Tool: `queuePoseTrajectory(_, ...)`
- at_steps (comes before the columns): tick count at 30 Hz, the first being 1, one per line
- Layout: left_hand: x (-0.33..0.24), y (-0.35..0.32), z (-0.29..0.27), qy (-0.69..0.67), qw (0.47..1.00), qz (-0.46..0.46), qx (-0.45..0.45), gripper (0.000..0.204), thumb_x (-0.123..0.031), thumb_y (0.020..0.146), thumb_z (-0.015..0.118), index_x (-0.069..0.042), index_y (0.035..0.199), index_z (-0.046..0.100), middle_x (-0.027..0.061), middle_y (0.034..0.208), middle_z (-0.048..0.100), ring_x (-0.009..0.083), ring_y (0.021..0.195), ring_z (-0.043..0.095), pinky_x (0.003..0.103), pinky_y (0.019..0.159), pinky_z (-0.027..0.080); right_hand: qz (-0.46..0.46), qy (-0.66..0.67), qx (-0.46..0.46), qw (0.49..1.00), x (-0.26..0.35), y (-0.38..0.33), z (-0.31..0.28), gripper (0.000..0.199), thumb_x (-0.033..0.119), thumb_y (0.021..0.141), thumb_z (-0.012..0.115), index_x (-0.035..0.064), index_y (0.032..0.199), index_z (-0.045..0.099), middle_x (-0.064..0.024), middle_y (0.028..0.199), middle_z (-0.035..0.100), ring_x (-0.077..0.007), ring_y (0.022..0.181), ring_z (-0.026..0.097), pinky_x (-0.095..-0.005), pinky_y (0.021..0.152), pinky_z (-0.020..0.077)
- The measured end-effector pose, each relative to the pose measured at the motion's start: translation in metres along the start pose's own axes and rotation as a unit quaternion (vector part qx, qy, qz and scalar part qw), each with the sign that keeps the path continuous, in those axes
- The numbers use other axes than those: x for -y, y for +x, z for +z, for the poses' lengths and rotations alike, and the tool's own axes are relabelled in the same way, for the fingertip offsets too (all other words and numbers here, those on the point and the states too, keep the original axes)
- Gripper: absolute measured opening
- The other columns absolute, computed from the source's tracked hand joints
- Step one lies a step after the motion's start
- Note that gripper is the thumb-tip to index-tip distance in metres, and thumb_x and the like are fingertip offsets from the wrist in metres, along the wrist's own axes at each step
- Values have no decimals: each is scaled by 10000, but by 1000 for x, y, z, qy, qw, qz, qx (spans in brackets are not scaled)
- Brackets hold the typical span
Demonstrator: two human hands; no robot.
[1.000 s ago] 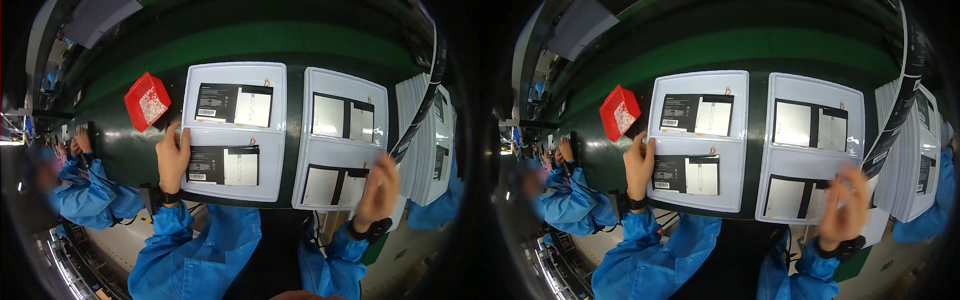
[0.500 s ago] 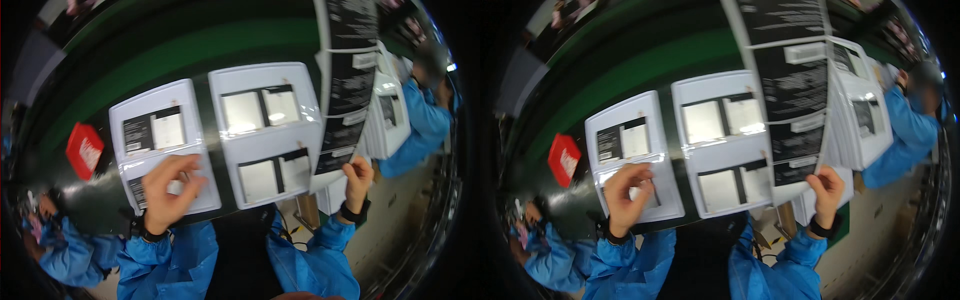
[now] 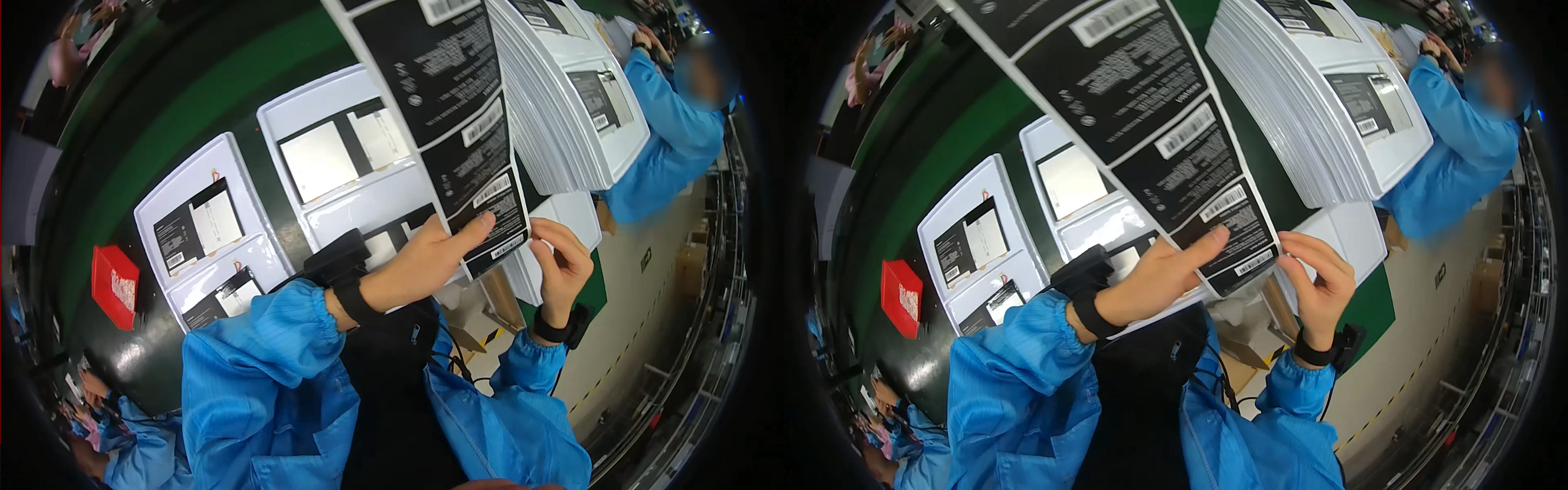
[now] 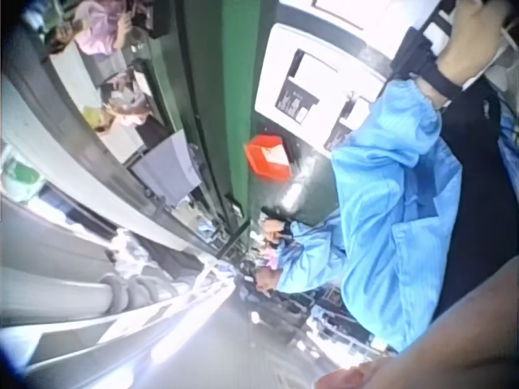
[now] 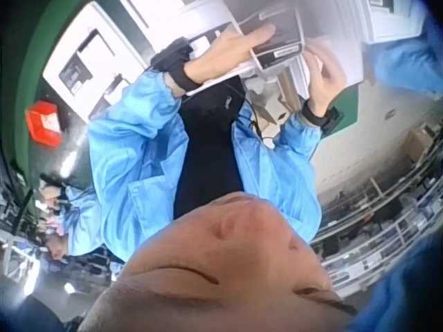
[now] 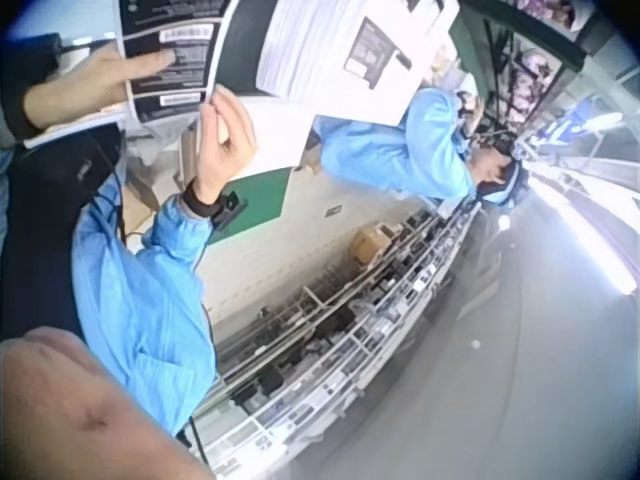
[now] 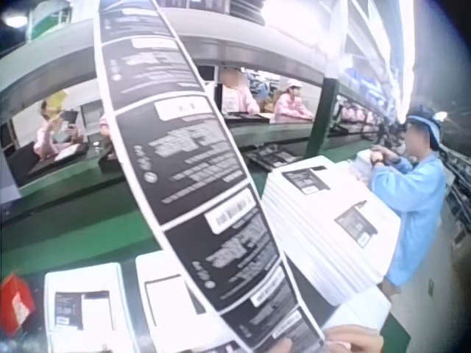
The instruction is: Applying regulatory and identification labels to battery packs and assembling them into trays, including internal component manipulation with a probe.
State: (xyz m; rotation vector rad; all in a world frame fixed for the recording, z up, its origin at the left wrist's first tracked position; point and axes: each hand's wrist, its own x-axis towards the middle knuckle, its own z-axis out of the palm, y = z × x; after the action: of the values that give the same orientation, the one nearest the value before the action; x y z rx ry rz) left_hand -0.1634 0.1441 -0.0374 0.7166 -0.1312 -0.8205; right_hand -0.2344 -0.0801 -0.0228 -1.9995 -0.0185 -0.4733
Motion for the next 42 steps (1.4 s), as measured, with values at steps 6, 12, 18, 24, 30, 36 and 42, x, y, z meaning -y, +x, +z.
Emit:
queuePoseTrajectory(6,-9,-6,0,81,997,-2,-4,379,-252,1123,567,-39,1435,602,50,1344,663,121,1200,620,284,1004,523,-12,-33,46,998,13,13,6,189,-90,809,802,-49,989,764,-147,909,769,-211,836,719,-291,786,549)
queuePoseTrajectory(12,0,-6,-3,115,993,-2,-13,405,-273,1119,572,-32,1444,586,57,1334,662,133,1187,635,299,1017,540,18,-45,129,990,18,19,-7,149,-34,804,793,-29,907,685,-143,997,747,-225,895,696,-317,820,536)
queuePoseTrajectory(18,-27,11,-11,88,990,-14,-110,464,-329,1116,565,52,1380,580,148,1229,703,208,1034,739,341,855,642,-132,96,-99,982,42,14,-24,298,228,894,744,95,839,483,-178,1215,620,-254,936,538,-385,821,458)
queuePoseTrajectory(24,-109,-43,-22,525,842,-115,46,635,-287,863,870,12,1371,637,175,1154,759,216,952,764,293,802,629,-25,314,-151,937,87,-2,17,198,112,997,662,98,949,470,-109,957,629,-154,677,566,-267,530,443)
queuePoseTrajectory(30,-126,-114,-35,285,944,44,-158,347,-144,1016,698,26,1317,676,1,1061,731,35,937,626,233,800,526,168,439,98,877,82,5,136,141,-104,945,658,-51,1070,622,-273,1239,704,-222,808,711,-341,712,596)
queuePoseTrajectory(36,-136,-126,-68,615,778,70,-107,271,-169,963,745,-12,1182,718,176,797,733,247,658,721,338,630,541,-129,-13,253,959,92,51,147,404,82,823,856,-10,1193,719,-188,1250,735,-326,1044,741,-348,833,589)
queuePoseTrajectory(42,-142,-127,-69,643,761,40,-76,491,-175,920,786,-46,1344,576,234,807,727,423,752,721,449,631,543,-181,-124,324,920,108,72,172,182,156,861,817,63,1008,763,-71,867,733,-270,778,715,-374,651,546)
